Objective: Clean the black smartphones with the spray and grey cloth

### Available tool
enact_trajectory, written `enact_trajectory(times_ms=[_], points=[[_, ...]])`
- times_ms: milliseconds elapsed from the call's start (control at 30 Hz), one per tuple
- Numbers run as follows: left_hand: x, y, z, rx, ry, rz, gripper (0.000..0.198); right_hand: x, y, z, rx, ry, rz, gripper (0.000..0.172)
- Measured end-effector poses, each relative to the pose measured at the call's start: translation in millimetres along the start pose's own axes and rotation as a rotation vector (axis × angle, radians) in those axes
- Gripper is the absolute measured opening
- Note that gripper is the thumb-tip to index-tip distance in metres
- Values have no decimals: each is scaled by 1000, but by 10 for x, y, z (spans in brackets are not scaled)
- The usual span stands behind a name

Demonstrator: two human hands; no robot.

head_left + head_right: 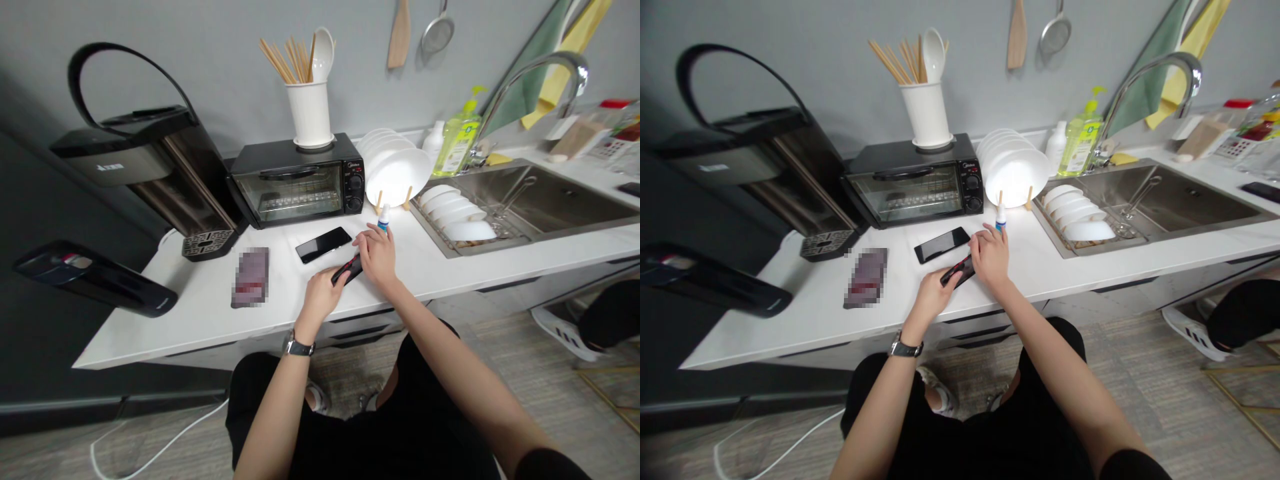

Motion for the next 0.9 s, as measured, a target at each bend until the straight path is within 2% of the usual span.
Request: enact_trajectory(times_ms=[67, 200, 433, 533, 600, 733, 800, 900], points=[[19, 16, 8, 2, -8, 6, 30, -139, 4, 51, 43, -4, -19, 48], [5, 16, -4, -11, 12, -32, 26, -455, -39, 107, 7, 29, -73, 43], [-235, -136, -59, -10, 73, -143, 19, -960, -109, 284, -46, 97, -164, 34], [-347, -190, -74, 15, 104, -152, 23, -1107, -161, 348, -100, 210, -188, 31], [-359, -200, -68, 16, 98, -152, 24, -1164, -183, 372, -158, 361, -198, 34], [-234, -157, -29, -11, 39, -139, 22, -1060, -191, 399, -277, 663, -170, 48], [-154, -115, -13, -19, 27, -138, 18, -883, -181, 347, -307, 696, -127, 52], [-25, -59, 3, -28, -2, -88, 24, -569, -163, 210, -341, 651, -46, 51]])
Point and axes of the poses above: each hand's wrist, its own z-axis away from the middle knuckle, its own y-axis out of the back of the hand, x = y × z, the point moved 9 cm from there along -z, towards the middle knuckle, and after that the axes turned 10 degrees about y, right-handed, at the moved point
